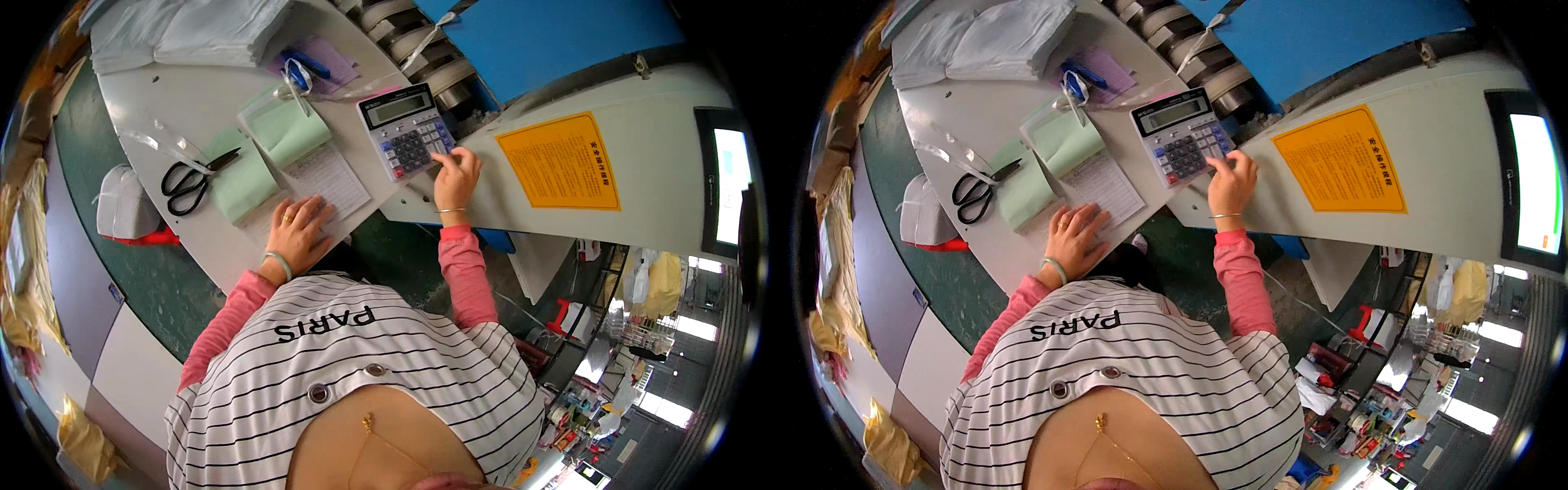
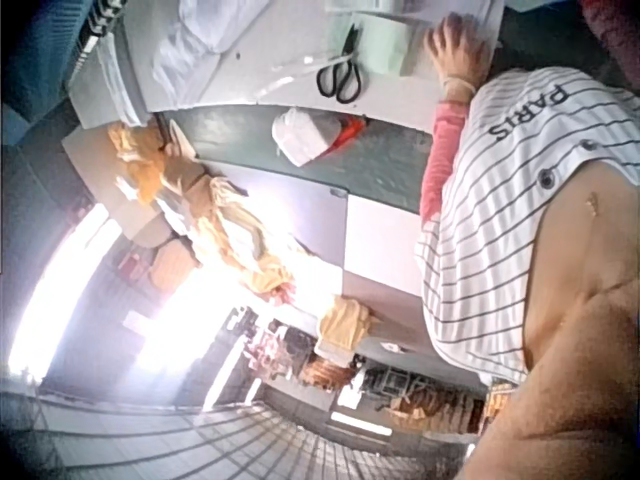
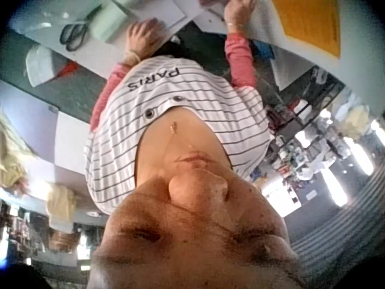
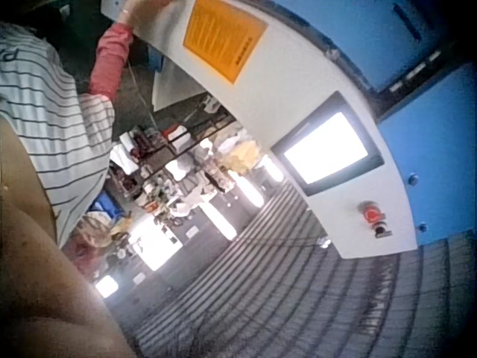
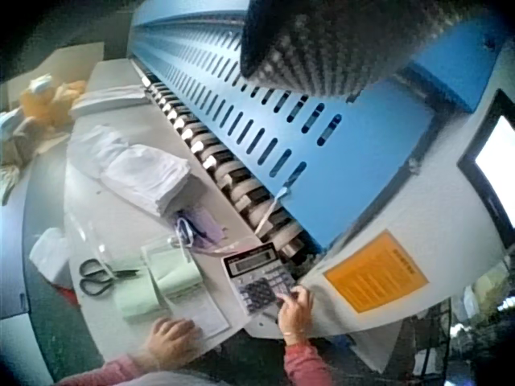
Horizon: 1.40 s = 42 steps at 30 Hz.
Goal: The person writes on a document with a pen, then folds a stack of white fabric items on a table. They use scissors to cut a plastic bag and place the folded items inside. The person then returns to the document to write and uses a calculator.
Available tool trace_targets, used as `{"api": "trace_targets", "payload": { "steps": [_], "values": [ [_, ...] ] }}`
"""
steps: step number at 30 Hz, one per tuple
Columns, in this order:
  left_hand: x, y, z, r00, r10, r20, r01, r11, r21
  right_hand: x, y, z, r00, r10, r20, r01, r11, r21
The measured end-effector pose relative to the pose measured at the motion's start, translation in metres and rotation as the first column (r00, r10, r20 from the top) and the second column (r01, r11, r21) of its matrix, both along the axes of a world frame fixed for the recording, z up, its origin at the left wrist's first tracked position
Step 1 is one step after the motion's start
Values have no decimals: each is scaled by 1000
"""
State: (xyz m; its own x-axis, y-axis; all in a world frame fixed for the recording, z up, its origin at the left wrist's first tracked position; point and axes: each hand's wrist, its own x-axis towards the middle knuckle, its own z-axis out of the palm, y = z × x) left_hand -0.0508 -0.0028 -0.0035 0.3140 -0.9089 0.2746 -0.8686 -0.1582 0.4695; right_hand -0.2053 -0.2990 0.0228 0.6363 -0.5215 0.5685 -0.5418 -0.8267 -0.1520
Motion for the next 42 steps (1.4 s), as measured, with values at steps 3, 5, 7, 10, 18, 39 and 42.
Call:
{"api": "trace_targets", "payload": {
  "steps": [3,5,7,10,18,39,42],
  "values": [
    [0,0,-2,1000,5,-8,-5,1000,0,3,0,-2,996,-75,-50,77,997,32],
    [0,0,-2,1000,9,-11,-9,1000,9,10,-8,3,999,-34,-30,36,998,57],
    [0,1,-2,1000,13,-10,-13,1000,13,19,-8,5,1000,6,9,-7,998,70],
    [0,1,-2,1000,9,0,-9,1000,25,35,-3,12,998,41,47,-44,997,69],
    [1,1,-3,1000,9,-7,-9,1000,19,40,-9,14,999,39,-7,-39,999,-11],
    [2,2,2,1000,-6,-13,7,999,32,29,36,6,989,148,-28,-148,989,13],
    [2,2,-1,1000,-4,-8,4,999,34,23,25,11,984,172,46,-174,984,37]
  ]
}}
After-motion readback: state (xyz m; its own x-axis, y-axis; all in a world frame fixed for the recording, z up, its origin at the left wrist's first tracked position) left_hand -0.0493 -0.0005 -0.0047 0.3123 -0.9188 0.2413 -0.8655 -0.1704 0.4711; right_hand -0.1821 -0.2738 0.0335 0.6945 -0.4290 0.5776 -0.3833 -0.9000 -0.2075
